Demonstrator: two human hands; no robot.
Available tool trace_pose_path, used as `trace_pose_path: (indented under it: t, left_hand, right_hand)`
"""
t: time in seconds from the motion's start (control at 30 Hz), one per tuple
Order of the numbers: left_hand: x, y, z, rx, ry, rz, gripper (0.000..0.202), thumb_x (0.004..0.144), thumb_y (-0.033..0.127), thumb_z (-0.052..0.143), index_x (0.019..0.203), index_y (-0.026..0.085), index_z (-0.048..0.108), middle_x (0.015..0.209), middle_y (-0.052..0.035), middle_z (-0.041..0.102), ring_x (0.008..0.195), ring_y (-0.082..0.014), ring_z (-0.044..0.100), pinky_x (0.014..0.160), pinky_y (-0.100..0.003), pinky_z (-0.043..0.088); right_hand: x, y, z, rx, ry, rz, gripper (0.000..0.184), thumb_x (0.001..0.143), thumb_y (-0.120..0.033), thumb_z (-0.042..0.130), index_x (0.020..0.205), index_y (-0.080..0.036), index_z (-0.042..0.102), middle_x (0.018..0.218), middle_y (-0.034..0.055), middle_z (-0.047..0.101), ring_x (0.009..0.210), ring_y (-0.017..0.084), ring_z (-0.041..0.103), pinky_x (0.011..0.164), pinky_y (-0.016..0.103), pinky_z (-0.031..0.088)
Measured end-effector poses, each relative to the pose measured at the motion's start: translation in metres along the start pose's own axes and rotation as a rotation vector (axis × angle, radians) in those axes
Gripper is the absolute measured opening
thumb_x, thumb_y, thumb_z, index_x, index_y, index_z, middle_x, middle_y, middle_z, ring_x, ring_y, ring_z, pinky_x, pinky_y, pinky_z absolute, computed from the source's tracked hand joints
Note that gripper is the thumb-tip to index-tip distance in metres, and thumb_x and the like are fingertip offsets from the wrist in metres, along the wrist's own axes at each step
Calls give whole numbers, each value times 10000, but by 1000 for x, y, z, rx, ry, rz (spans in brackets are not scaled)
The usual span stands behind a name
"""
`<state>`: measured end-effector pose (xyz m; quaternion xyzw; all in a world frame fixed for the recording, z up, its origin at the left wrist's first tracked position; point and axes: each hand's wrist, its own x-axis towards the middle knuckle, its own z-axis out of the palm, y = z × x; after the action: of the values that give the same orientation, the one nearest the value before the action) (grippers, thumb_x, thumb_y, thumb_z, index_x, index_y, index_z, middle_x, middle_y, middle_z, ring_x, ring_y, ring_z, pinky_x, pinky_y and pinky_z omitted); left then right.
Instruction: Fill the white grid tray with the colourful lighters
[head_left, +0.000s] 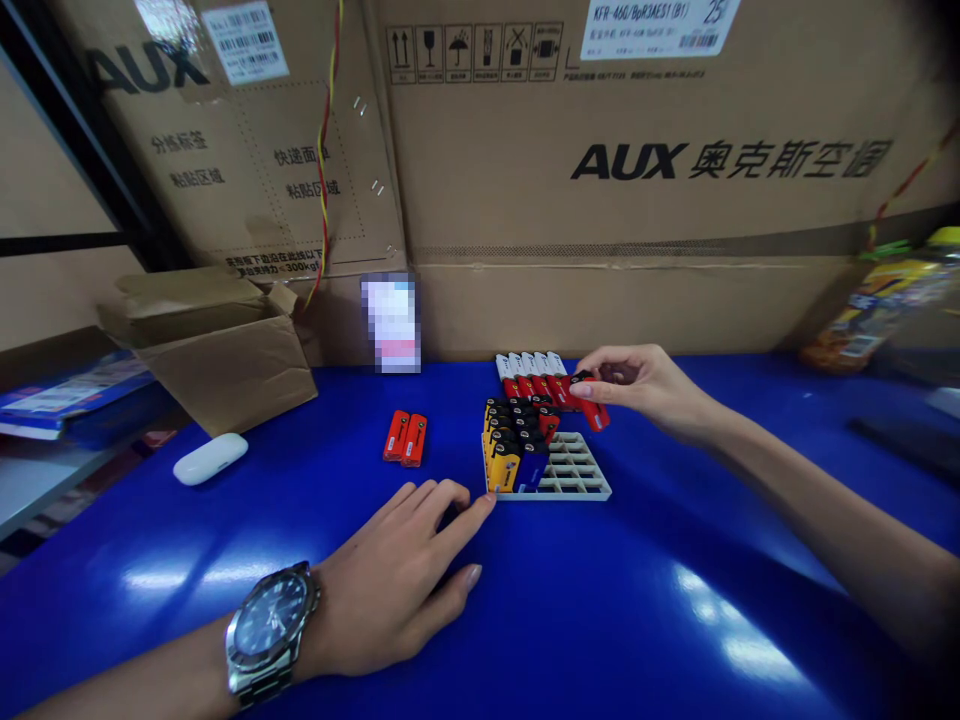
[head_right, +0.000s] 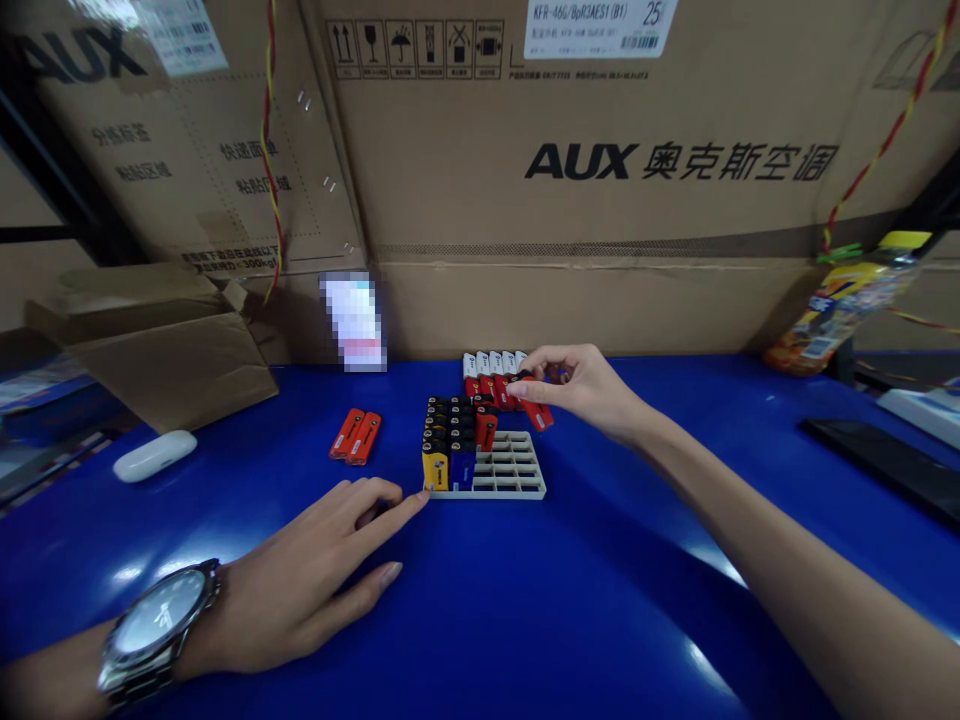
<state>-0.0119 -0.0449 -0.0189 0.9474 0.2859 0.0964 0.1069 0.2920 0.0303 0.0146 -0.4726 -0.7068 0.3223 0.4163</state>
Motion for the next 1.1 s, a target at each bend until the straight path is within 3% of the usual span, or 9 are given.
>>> trace_pose_path:
  t: [0.13,0.27,0.5,0.67,0.97,1.1]
  left_hand:
    - [-1,-1,0,-6,31,12,502,937,296,404,1423,222,299,1216,-115,501,989,-236,515,868,-428,487]
    - [0,0,1,-3,18,10,490,939,292,398,1414,209,311,1219,-122,497,999,-240,511,872,-436,484]
    - [0,0,0,5,30,12,498,942,297,393,1423,212,301,1221,-121,504,993,-238,518,865,-426,487]
    - [-1,0,1,3,33,10,504,938,292,399,1426,220,299,1226,-116,502,1012,-244,517,878,-439,486]
    - [1,1,0,-2,-4,1,498,936,286,399,1419,209,304,1223,-122,493,1028,-253,507,890,-462,478]
    - [1,2,-1,-4,-30,-8,473,945,289,375,1402,177,321,1230,-135,478,1028,-257,497,890,-481,471]
  right_hand:
    - [-2,-7,-3,17,-23,36,266,629,-398,771,679,-175,634,460,-33,566,405,81,478,401,226,337]
    - [-4,-10,-3,41,-95,85,287,645,-407,758,683,-169,602,497,9,634,378,101,532,325,206,290]
    - [-8,-13,5,48,-252,103,255,645,-349,767,692,-155,609,619,72,701,518,165,646,366,213,417]
    - [-11,-14,12,14,-304,108,215,689,-334,732,703,-169,595,612,47,694,467,124,606,389,212,449]
    - [-13,-17,19,28,-243,63,253,703,-348,724,788,-187,549,563,14,650,500,158,631,391,226,459]
    - [-14,-23,18,-22,-121,-29,228,771,-389,659,761,-182,565,536,9,620,447,126,586,378,221,410]
